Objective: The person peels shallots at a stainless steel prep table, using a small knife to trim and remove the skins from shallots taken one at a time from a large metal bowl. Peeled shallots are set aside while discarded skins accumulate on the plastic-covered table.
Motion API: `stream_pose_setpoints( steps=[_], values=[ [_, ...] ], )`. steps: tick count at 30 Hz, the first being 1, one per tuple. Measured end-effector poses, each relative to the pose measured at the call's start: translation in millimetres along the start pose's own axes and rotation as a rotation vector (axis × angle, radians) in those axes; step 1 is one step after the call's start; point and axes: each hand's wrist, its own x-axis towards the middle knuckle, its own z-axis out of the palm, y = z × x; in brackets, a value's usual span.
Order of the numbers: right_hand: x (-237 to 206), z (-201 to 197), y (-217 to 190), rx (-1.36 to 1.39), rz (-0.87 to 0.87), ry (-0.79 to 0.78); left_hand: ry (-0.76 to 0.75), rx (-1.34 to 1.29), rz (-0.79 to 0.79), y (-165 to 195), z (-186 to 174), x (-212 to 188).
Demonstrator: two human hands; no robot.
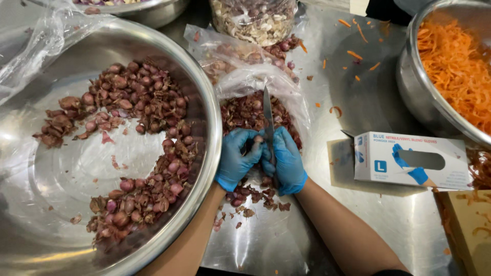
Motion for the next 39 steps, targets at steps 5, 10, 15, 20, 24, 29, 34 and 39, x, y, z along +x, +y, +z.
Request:
stream_pose_setpoints(
  steps=[5, 10, 15, 20, 24, 29, 34, 39],
  values=[
    [-3.2, 6.5, -8.6, -0.026, 0.066, 0.062, -0.062, -0.532, -0.277, -21.3, 7.6, -6.2],
    [-2.6, 9.2, -11.2, -0.024, 0.020, 0.058, 0.042, -0.521, -0.204, -37.8, 12.4, -3.9],
    [-4.4, 11.5, -11.8, -0.062, -0.030, 0.043, 0.099, -0.580, -0.432, -35.0, 7.9, -2.4],
    [-8.1, 18.9, -25.4, -0.250, 0.059, 0.027, 0.077, -0.583, -0.334, -36.0, 5.9, -6.2],
    [-15.8, 19.7, -37.6, -0.603, -0.125, -0.231, 0.144, -0.511, -0.285, -50.5, 11.5, -14.5],
    [-13.0, 23.6, -38.8, -0.764, -0.153, -0.249, 0.164, -0.403, -0.167, -66.1, 20.4, -17.7],
    [-14.7, 24.7, -33.3, -0.719, -0.137, -0.189, 0.240, -0.096, 0.009, -59.8, 21.7, -19.0],
    [-10.4, 22.7, -26.9, -0.547, -0.064, -0.125, 0.190, -0.146, -0.072, -50.1, 17.6, -18.2]
  ],
)
